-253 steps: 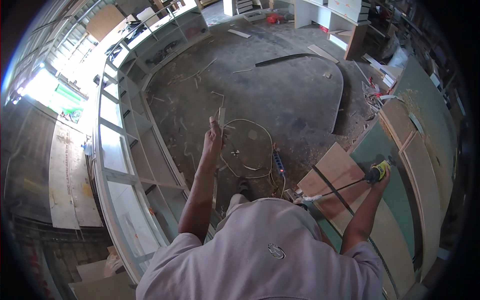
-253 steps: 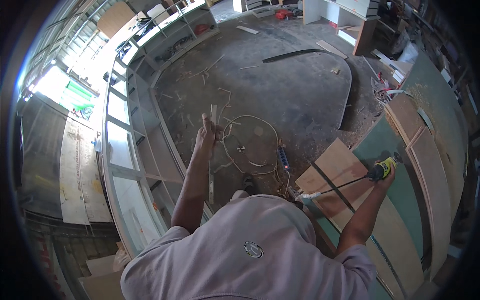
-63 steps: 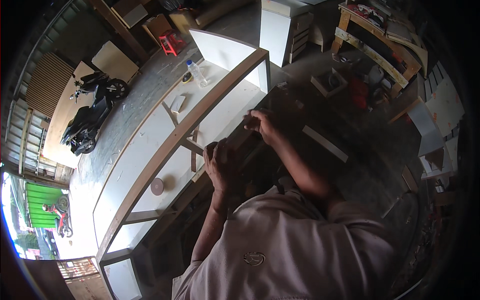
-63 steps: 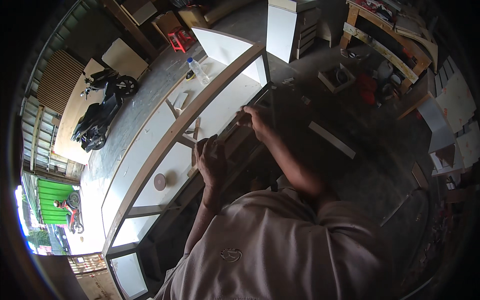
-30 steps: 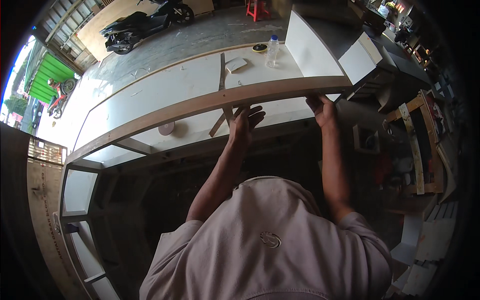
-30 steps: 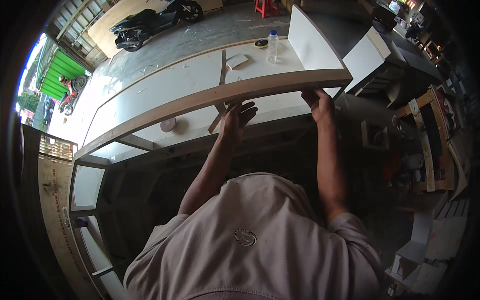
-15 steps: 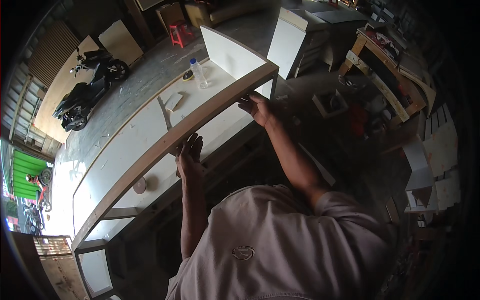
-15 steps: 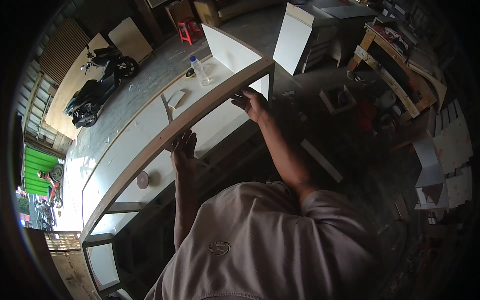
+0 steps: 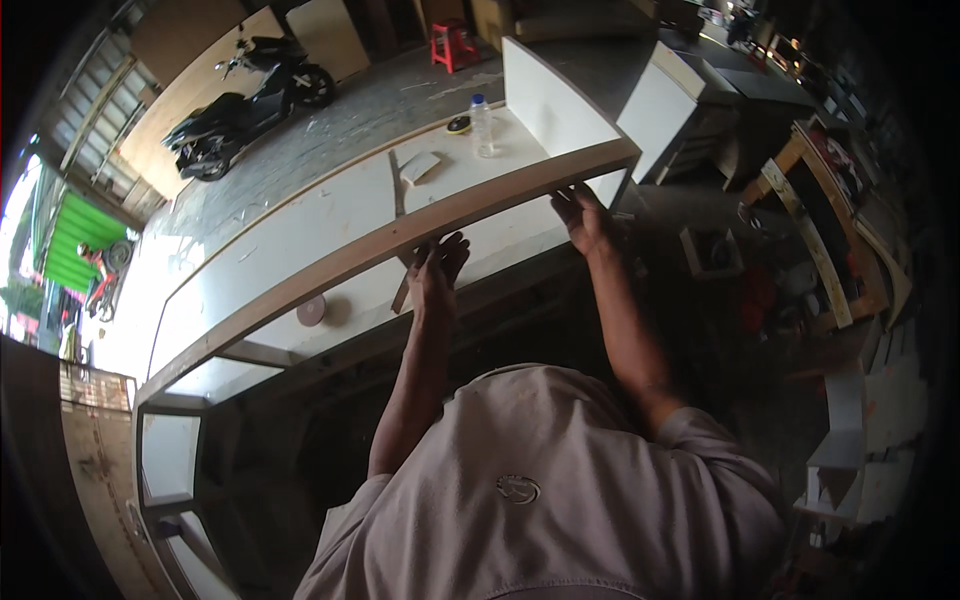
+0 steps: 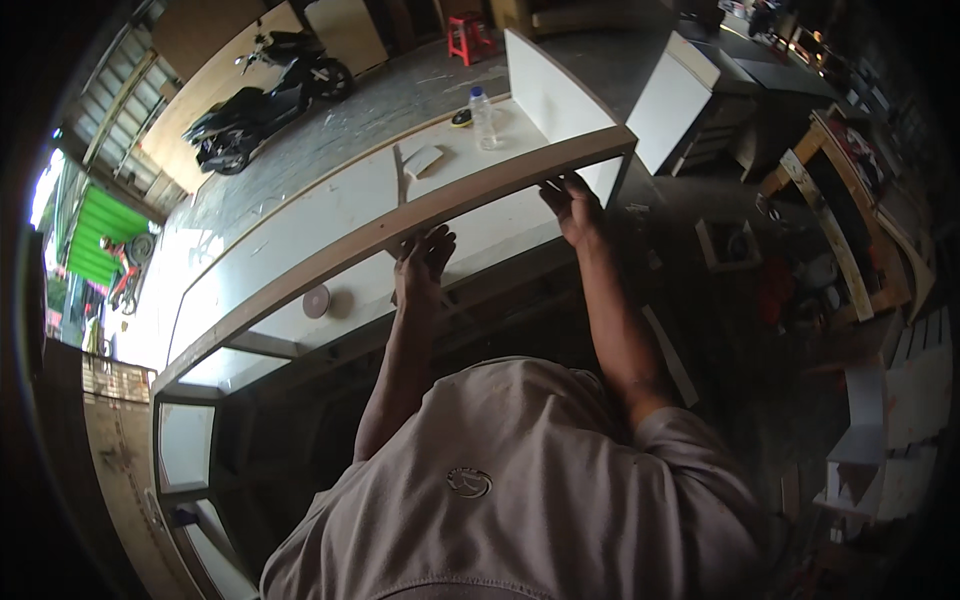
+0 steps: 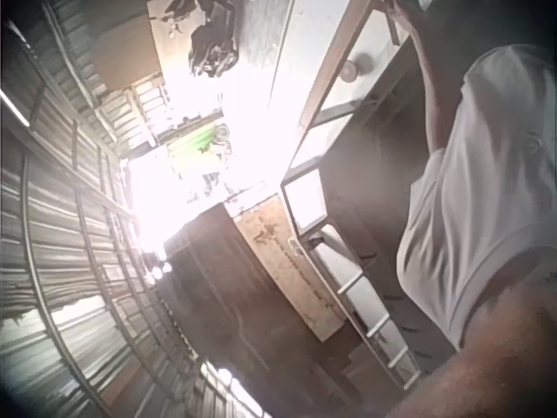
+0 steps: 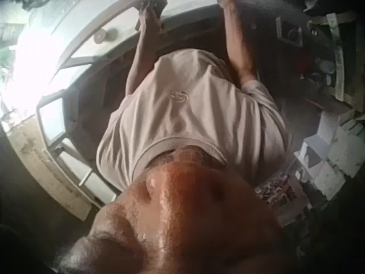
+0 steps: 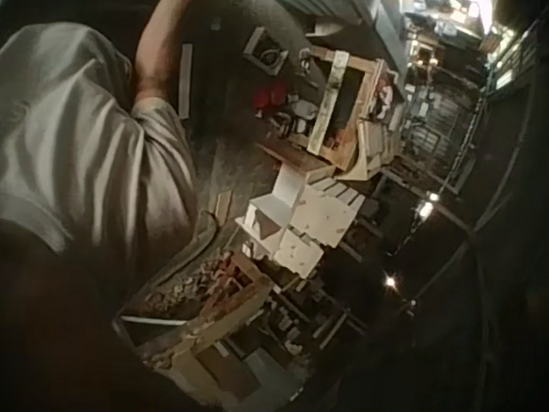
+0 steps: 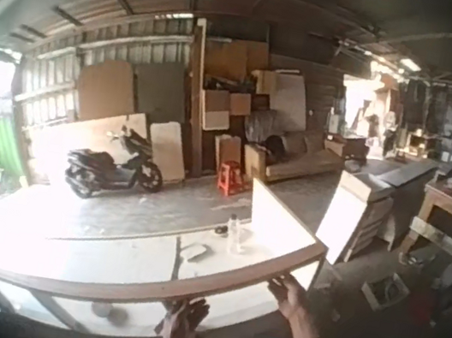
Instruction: The person plugs in a power strip, picks up an angle grinder, and cuts a strip of metal trim while it is held against a wooden surface. They then pick up the cut piece of trim and use a small file to smooth the edges.
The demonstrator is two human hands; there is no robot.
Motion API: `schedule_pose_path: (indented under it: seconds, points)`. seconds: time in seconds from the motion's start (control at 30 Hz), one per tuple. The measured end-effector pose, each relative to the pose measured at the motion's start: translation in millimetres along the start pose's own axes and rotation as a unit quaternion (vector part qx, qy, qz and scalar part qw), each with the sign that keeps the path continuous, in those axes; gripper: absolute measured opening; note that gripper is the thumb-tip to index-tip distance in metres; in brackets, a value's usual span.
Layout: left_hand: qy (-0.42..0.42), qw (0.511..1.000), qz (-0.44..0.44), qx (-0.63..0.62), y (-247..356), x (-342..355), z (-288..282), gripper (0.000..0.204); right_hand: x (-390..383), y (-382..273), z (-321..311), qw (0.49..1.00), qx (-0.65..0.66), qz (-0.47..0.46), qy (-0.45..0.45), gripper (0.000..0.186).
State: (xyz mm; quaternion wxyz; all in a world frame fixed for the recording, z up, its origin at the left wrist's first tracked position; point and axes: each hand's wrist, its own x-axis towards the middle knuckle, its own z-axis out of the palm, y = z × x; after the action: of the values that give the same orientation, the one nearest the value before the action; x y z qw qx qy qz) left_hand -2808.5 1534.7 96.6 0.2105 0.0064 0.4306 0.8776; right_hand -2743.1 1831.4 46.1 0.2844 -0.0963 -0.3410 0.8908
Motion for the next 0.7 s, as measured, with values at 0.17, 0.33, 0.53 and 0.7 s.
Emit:
schedule_pose_path:
  seconds: [0.17, 0.33, 0.53, 0.7]
  points:
    - [-0.013, 0.999, 0.010, 0.029, -1.0, -0.5, -6.8, 0.037, 1.1, -0.9, 3.4, 0.999, -0.007, 0.024, -0.029, 0.038]
    - [0.011, 0.999, 0.020, 0.036, 1.0, -3.3, -6.9, 0.039, 2.9, -0.6, 7.5, 0.998, -0.016, 0.043, -0.034, 0.039]
    - [0.017, 0.998, 0.026, 0.049, -0.4, -3.8, -2.4, 0.038, 5.7, -1.7, 0.2, 0.999, -0.013, 0.038, -0.031, 0.040]
    - [0.020, 0.998, 0.025, 0.053, -1.0, -2.6, -3.8, 0.038, 7.2, -0.6, 1.5, 0.998, -0.010, 0.046, -0.029, 0.041]
